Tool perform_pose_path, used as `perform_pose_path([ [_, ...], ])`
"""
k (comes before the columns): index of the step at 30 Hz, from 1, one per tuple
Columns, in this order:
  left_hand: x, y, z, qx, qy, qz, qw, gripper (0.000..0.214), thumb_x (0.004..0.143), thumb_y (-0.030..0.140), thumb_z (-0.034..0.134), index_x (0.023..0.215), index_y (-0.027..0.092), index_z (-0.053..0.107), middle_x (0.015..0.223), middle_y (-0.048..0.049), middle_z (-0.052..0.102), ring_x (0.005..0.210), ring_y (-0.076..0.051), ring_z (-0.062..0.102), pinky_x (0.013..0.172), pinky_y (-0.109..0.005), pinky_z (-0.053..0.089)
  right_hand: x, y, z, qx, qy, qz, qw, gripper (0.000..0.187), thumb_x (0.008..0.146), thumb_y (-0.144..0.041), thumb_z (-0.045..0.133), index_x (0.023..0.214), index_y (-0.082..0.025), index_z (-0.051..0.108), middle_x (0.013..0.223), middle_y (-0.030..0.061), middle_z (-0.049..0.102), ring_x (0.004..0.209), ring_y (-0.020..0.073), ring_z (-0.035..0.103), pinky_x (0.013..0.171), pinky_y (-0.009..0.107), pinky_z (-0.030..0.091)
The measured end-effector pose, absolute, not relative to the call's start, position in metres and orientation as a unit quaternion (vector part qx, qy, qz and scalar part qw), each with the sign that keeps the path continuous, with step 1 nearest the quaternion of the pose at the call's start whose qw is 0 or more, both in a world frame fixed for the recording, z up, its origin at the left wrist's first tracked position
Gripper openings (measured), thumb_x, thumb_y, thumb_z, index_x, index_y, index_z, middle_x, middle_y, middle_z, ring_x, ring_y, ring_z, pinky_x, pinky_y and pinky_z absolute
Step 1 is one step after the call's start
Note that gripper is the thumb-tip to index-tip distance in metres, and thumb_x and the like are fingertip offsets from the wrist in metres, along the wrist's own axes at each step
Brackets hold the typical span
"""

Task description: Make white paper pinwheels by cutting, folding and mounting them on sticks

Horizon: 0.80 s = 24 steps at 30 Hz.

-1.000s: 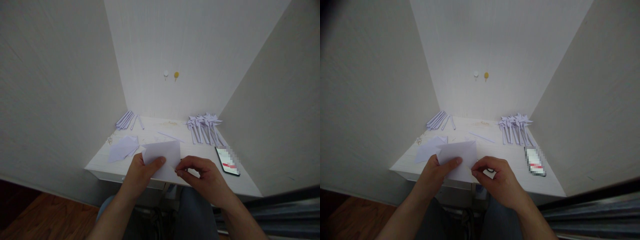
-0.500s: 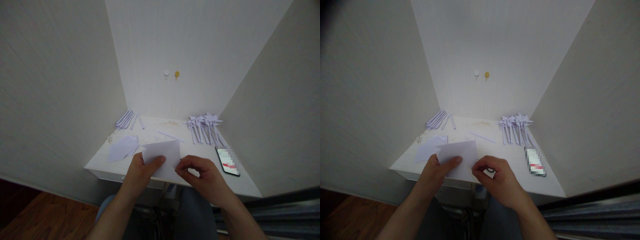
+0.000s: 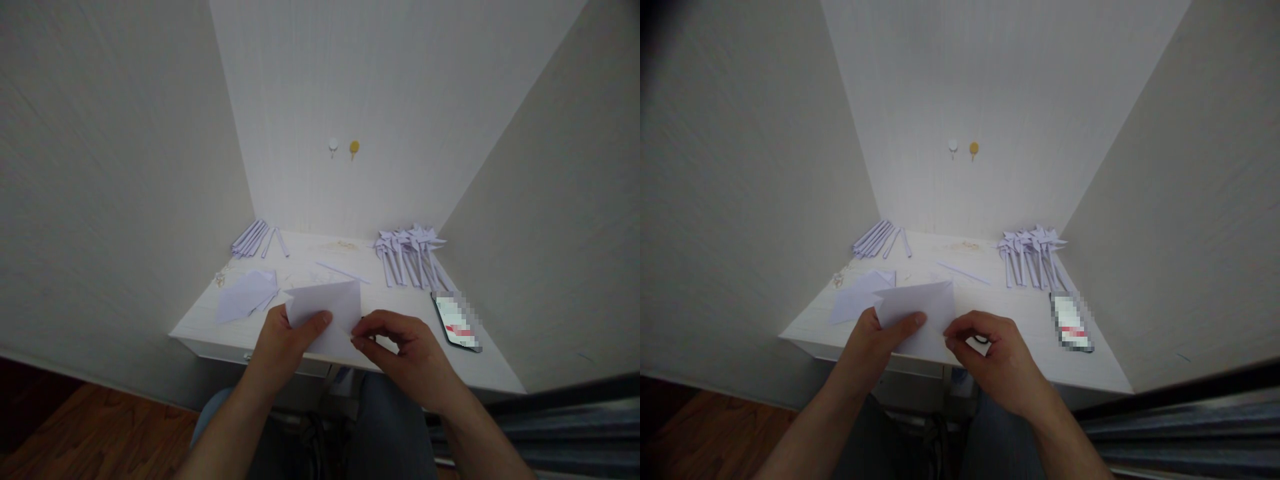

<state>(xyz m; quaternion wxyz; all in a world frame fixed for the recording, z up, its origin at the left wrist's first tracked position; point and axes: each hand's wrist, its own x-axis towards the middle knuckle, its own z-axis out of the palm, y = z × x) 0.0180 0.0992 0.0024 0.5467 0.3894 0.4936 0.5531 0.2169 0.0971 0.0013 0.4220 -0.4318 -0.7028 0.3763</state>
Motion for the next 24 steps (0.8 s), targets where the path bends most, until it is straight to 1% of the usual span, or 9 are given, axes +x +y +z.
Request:
perform_pose_path([
  [3,0.015,0.103,-0.005,0.396,0.484,0.547,0.557,0.033,0.065,0.038,0.090,0.085,0.014,0.081,0.075,-0.0069,0.078,0.066,-0.021,0.068,0.060,-0.029,0.052,0.216,0.098,-0.004,-0.440,-0.676,0.387,0.447,0.006,0.085,-0.022,0.076,0.091,-0.024,0.076,0.083,0.0013,0.076,0.077,0.0166,0.071,0.072,0.027,0.056],
  [5,0.015,0.107,-0.011,0.393,0.463,0.565,0.559,0.032,0.066,0.036,0.090,0.088,0.015,0.080,0.076,-0.0046,0.076,0.067,-0.018,0.066,0.062,-0.028,0.053,0.215,0.099,-0.008,-0.447,-0.648,0.395,0.473,0.007,0.082,-0.024,0.078,0.089,-0.023,0.075,0.080,0.0010,0.075,0.074,0.0159,0.070,0.068,0.025,0.056],
  [9,0.018,0.112,-0.021,0.380,0.425,0.609,0.552,0.029,0.068,0.031,0.088,0.090,0.016,0.076,0.075,-0.0006,0.072,0.064,-0.013,0.061,0.059,-0.023,0.051,0.209,0.102,-0.014,-0.459,-0.588,0.418,0.519,0.011,0.078,-0.027,0.082,0.081,-0.021,0.072,0.072,0.0006,0.073,0.067,0.0147,0.068,0.061,0.023,0.053],
  [15,0.032,0.116,-0.032,0.315,0.392,0.634,0.588,0.030,0.066,0.029,0.090,0.089,0.016,0.076,0.081,-0.0027,0.076,0.071,-0.015,0.066,0.063,-0.025,0.056,0.193,0.100,-0.029,-0.456,-0.533,0.428,0.570,0.010,0.078,-0.026,0.080,0.078,-0.021,0.072,0.072,0.0013,0.075,0.068,0.0154,0.070,0.065,0.024,0.056],
  [20,0.042,0.120,-0.040,0.302,0.397,0.627,0.598,0.031,0.070,0.034,0.089,0.091,0.014,0.078,0.086,-0.0063,0.078,0.076,-0.019,0.070,0.072,-0.030,0.057,0.179,0.096,-0.043,-0.468,-0.555,0.392,0.565,0.003,0.082,-0.024,0.076,0.081,-0.022,0.074,0.077,0.0023,0.077,0.073,0.0180,0.074,0.072,0.029,0.060],
  [22,0.042,0.122,-0.041,0.308,0.410,0.629,0.585,0.033,0.071,0.034,0.089,0.095,0.013,0.079,0.093,-0.0081,0.080,0.083,-0.020,0.071,0.077,-0.031,0.057,0.180,0.095,-0.046,-0.461,-0.585,0.389,0.543,0.002,0.084,-0.024,0.075,0.085,-0.022,0.075,0.081,0.0031,0.078,0.077,0.0189,0.075,0.075,0.030,0.061],
  [24,0.038,0.123,-0.040,0.321,0.416,0.625,0.578,0.035,0.072,0.034,0.088,0.099,0.013,0.080,0.098,-0.0094,0.081,0.089,-0.022,0.072,0.082,-0.032,0.057,0.186,0.097,-0.044,-0.448,-0.615,0.392,0.518,0.005,0.085,-0.026,0.077,0.089,-0.022,0.077,0.086,0.0043,0.079,0.080,0.0200,0.076,0.077,0.031,0.061],
])
